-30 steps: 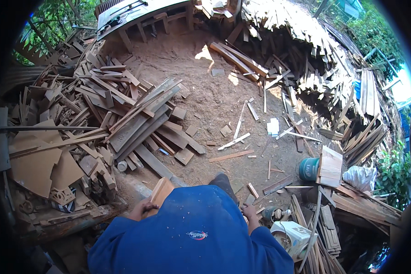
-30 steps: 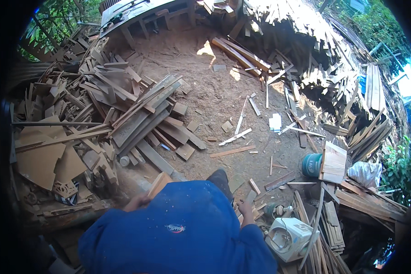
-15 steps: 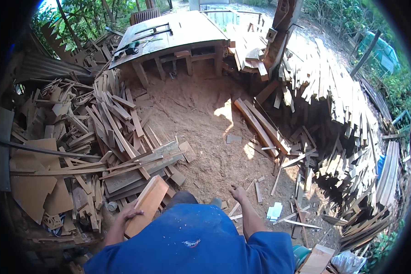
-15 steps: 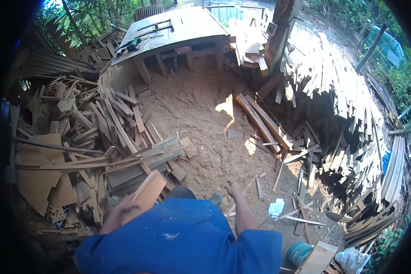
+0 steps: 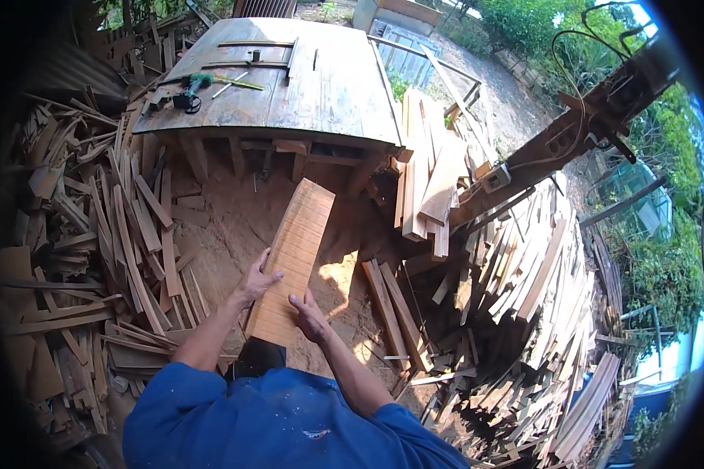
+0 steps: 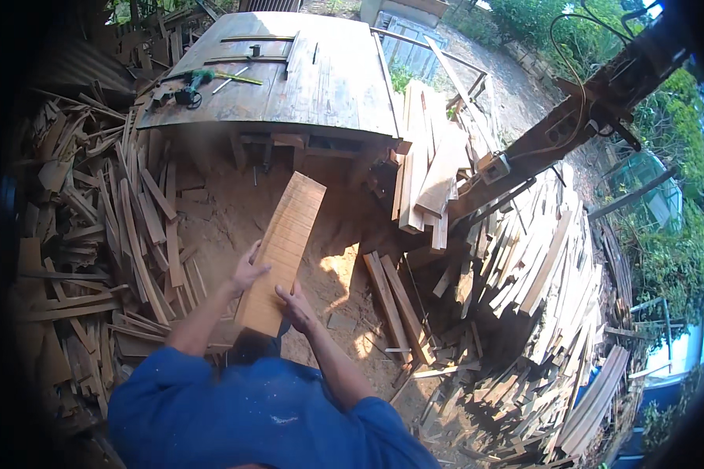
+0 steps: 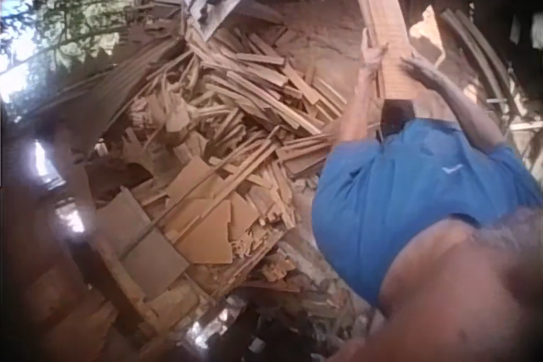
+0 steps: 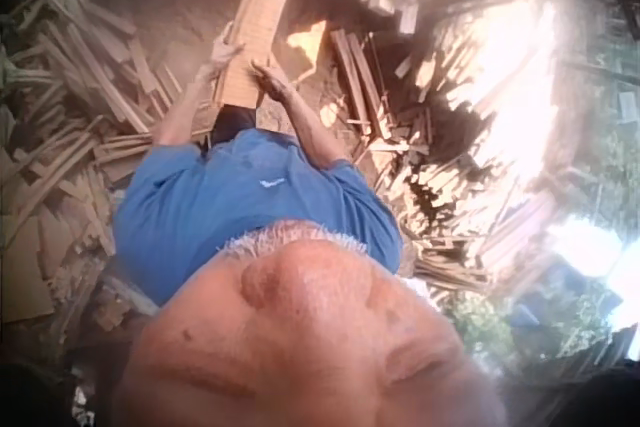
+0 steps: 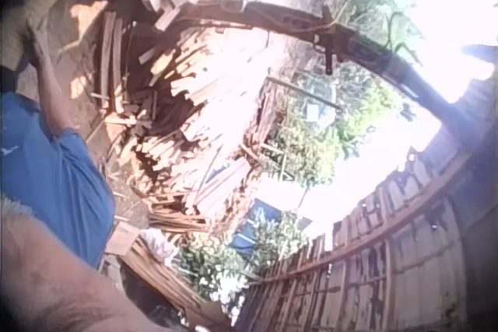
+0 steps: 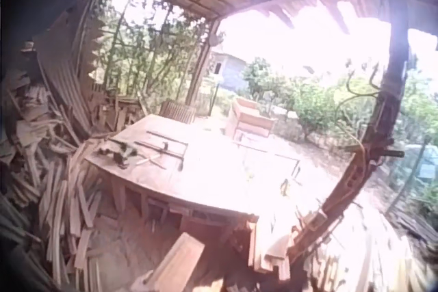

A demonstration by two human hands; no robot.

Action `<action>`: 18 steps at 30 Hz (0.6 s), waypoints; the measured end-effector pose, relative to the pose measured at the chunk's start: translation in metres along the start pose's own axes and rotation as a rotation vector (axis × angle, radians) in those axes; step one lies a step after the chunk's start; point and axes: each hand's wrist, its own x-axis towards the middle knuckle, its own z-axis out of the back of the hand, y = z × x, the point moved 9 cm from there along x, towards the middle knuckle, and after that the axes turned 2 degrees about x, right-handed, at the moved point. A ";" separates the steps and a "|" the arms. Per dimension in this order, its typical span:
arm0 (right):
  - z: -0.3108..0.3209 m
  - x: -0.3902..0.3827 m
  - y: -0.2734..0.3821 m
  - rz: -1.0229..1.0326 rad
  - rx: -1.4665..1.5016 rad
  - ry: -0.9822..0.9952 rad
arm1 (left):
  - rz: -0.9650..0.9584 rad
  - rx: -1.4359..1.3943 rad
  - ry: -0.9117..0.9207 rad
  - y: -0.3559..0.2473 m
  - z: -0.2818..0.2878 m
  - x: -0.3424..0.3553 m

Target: The person planes a wood board using a jointer, carries it across the workshop, and uses a square and measuring tape to check another wood board on a table saw surface.

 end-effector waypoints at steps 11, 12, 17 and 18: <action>0.138 0.197 0.337 0.332 -0.220 -0.287 | 0.213 0.527 0.010 -0.109 -0.046 0.284; 0.148 0.220 0.367 0.335 -0.238 -0.283 | 0.222 0.533 -0.023 -0.109 -0.025 0.299; 0.227 0.347 0.474 0.379 -0.438 -0.230 | 0.218 0.502 -0.447 -0.106 0.144 0.338; 0.255 0.365 0.488 0.367 -0.453 -0.232 | 0.238 0.516 -0.527 -0.119 0.163 0.341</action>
